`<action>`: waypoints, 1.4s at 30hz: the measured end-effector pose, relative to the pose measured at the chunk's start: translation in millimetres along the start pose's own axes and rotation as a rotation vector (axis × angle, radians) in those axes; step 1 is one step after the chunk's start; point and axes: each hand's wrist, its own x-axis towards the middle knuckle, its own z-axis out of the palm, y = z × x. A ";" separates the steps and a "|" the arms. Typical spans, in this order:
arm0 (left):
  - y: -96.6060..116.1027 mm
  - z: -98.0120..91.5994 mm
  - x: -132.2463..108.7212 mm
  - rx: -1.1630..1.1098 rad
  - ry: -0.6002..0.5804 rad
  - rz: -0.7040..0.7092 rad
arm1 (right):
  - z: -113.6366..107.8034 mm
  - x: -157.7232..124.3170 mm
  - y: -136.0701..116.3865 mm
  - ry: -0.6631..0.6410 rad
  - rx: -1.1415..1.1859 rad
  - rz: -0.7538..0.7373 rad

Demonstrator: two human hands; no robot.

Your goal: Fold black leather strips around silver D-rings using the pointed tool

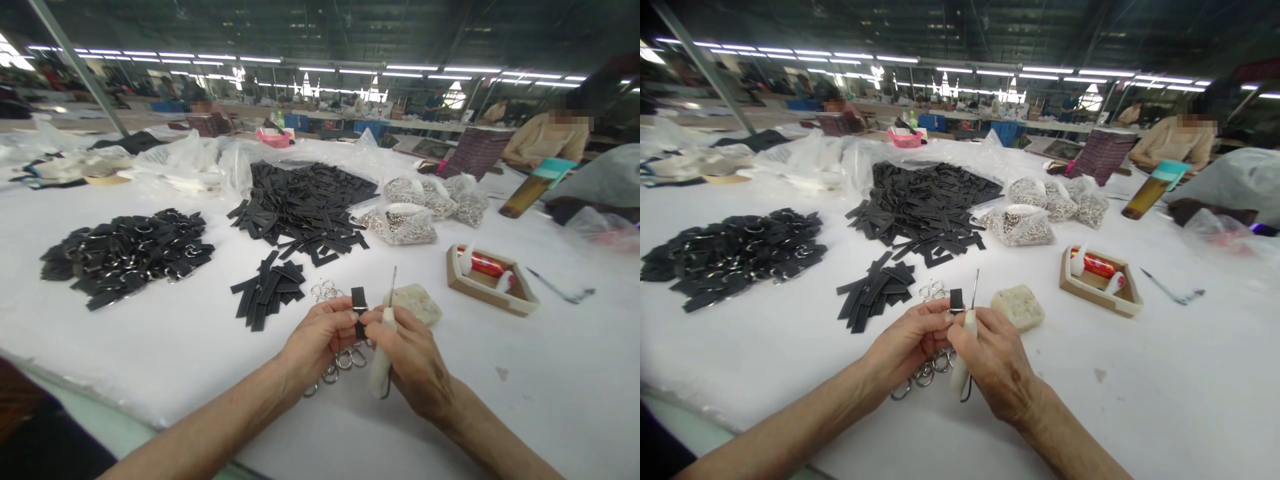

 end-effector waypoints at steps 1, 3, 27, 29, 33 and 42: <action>0.2 0.0 0.0 -0.006 0.013 0.008 | -0.9 0.5 -0.2 -0.005 0.010 -0.020; 1.2 -0.2 0.4 -0.027 0.034 0.021 | -2.3 1.9 -0.3 -0.030 0.020 -0.042; -12.4 6.8 -6.2 0.243 -0.034 0.146 | -2.0 9.5 -12.3 0.204 0.358 0.783; -11.8 8.0 -8.6 0.309 -0.060 0.179 | -3.8 10.6 -10.4 0.222 0.401 0.823; -8.6 11.1 -12.5 0.488 -0.070 0.213 | -5.0 10.8 -8.7 0.257 0.477 0.842; -8.8 14.7 -13.2 0.588 0.028 0.210 | -2.2 9.7 -7.6 0.262 0.664 0.950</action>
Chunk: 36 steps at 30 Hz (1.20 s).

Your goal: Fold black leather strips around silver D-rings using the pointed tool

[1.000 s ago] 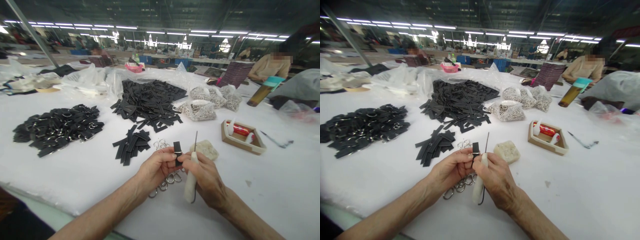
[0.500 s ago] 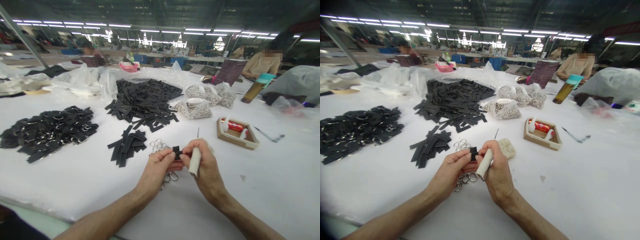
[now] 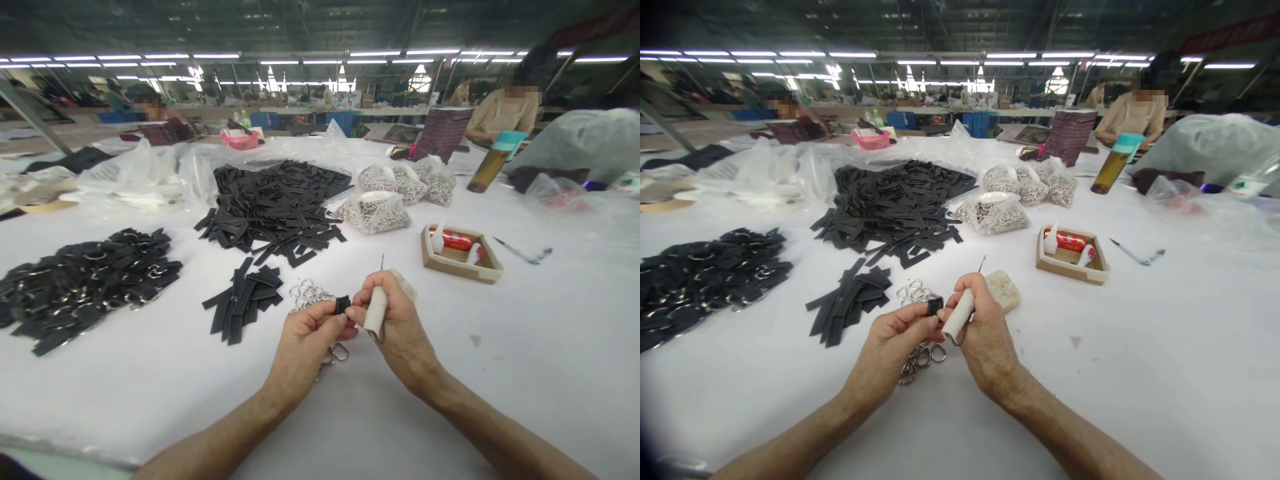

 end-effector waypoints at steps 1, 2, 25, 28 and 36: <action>-0.2 -0.2 0.4 0.000 0.011 -0.008 | -0.6 0.6 0.0 -0.008 0.014 0.011; -0.3 -0.6 0.6 0.000 0.015 -0.015 | -1.2 1.1 -0.2 -0.016 0.021 0.012; -2.3 -2.6 4.4 -0.047 -0.137 -0.065 | -5.2 0.5 -10.6 -0.031 -0.194 -0.043; -3.8 -2.1 4.8 -0.125 -0.121 -0.080 | -4.2 0.5 -9.2 -0.018 -0.244 -0.066; -3.3 -1.0 4.8 -0.143 -0.020 -0.084 | -2.6 0.7 -8.9 -0.010 -0.228 -0.069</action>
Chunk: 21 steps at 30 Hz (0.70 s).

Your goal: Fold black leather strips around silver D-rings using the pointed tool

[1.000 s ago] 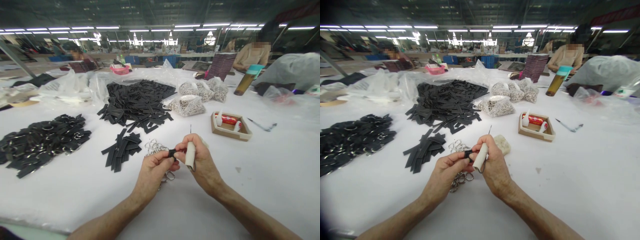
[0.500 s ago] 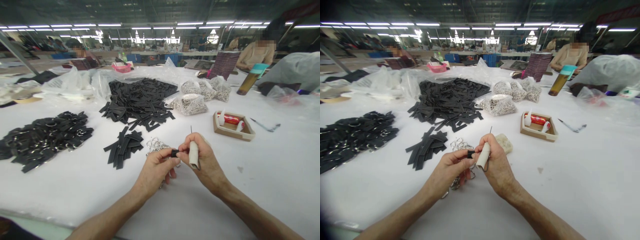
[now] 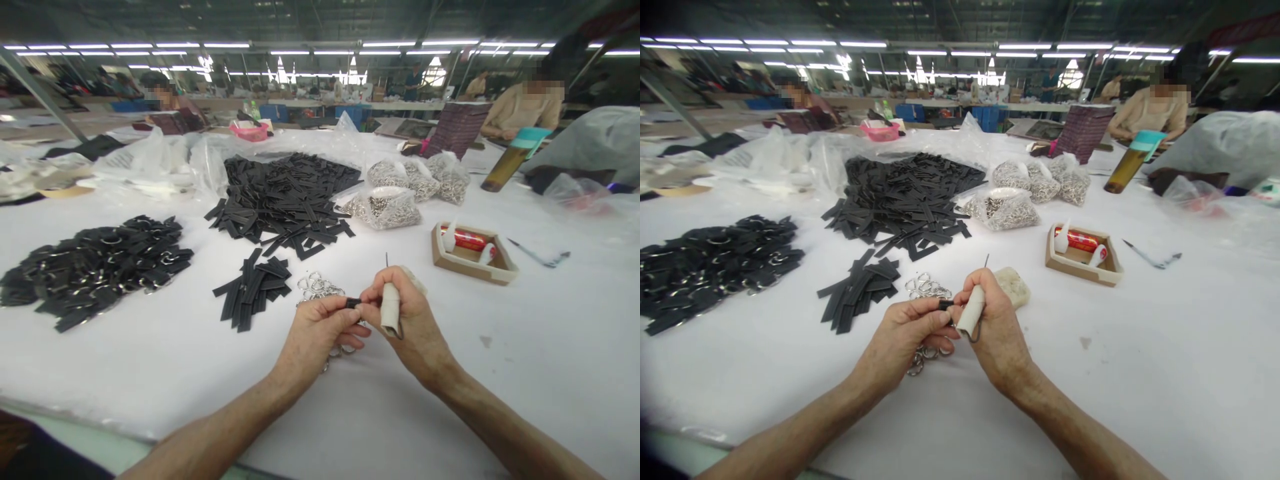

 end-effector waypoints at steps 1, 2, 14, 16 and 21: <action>0.0 0.4 -0.3 0.005 0.008 0.002 | -0.1 -0.1 -0.8 0.002 0.006 0.009; 0.0 0.8 -0.6 0.010 0.016 0.004 | -0.2 -0.3 -1.7 0.002 0.012 0.019; -0.7 -0.6 0.4 0.004 0.045 0.005 | -1.8 -1.3 -2.5 -0.085 0.157 0.114; 0.0 0.1 -0.3 0.006 0.038 0.003 | -2.0 -1.6 -2.8 -0.086 0.146 0.112; 0.0 0.4 -1.6 0.024 0.026 0.002 | -0.6 -2.7 -3.3 -0.072 0.127 0.103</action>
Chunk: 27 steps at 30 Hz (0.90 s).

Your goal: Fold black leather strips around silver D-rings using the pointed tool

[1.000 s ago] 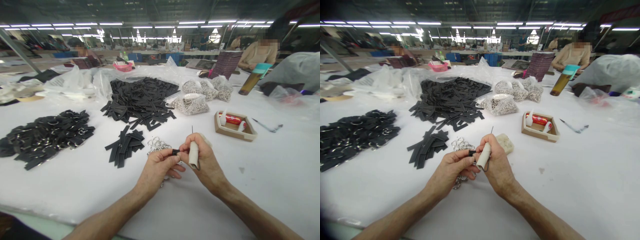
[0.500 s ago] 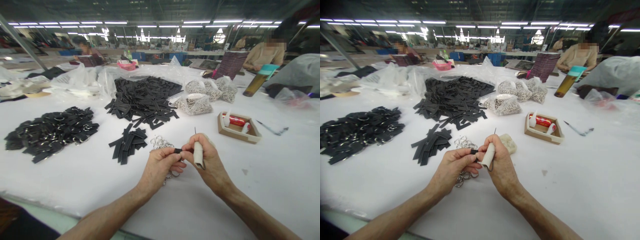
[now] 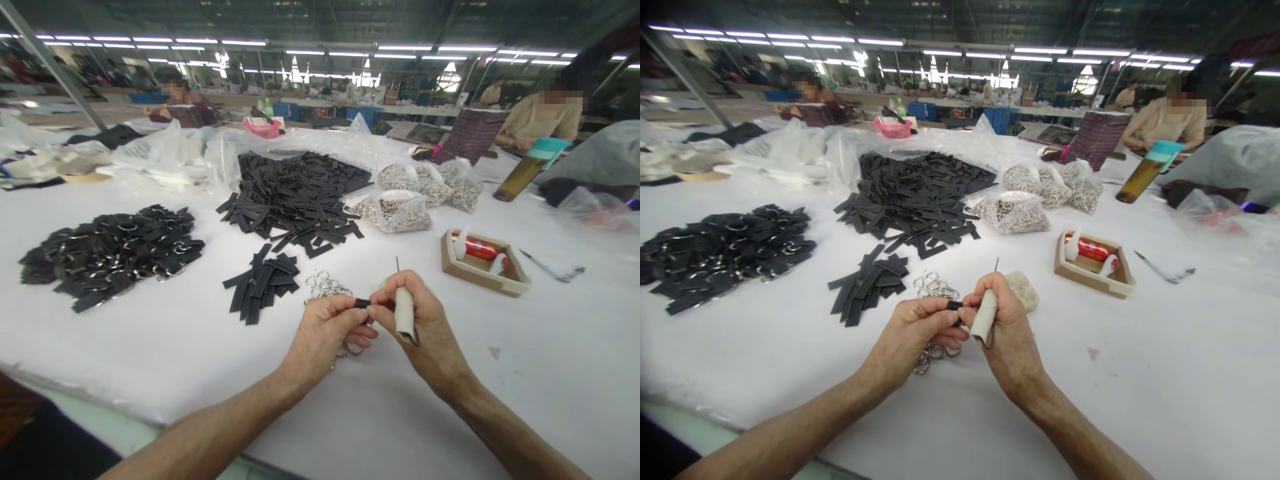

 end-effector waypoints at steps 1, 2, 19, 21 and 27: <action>-0.2 -0.2 -0.1 0.005 0.000 0.001 | 0.8 -0.2 0.2 0.005 -0.012 -0.010; -0.4 -0.4 -0.1 0.008 0.001 0.001 | 1.6 -0.5 0.3 0.011 -0.029 -0.023; -1.6 -13.3 8.0 -0.085 -0.082 -0.060 | -78.7 19.1 -11.9 0.004 -0.197 0.057; -0.9 -13.2 8.6 -0.077 -0.090 -0.069 | -82.8 20.7 -11.8 0.071 -0.287 0.070; 4.8 -11.0 8.8 -0.014 -0.047 -0.094 | -89.7 26.4 -15.7 0.075 -0.334 0.094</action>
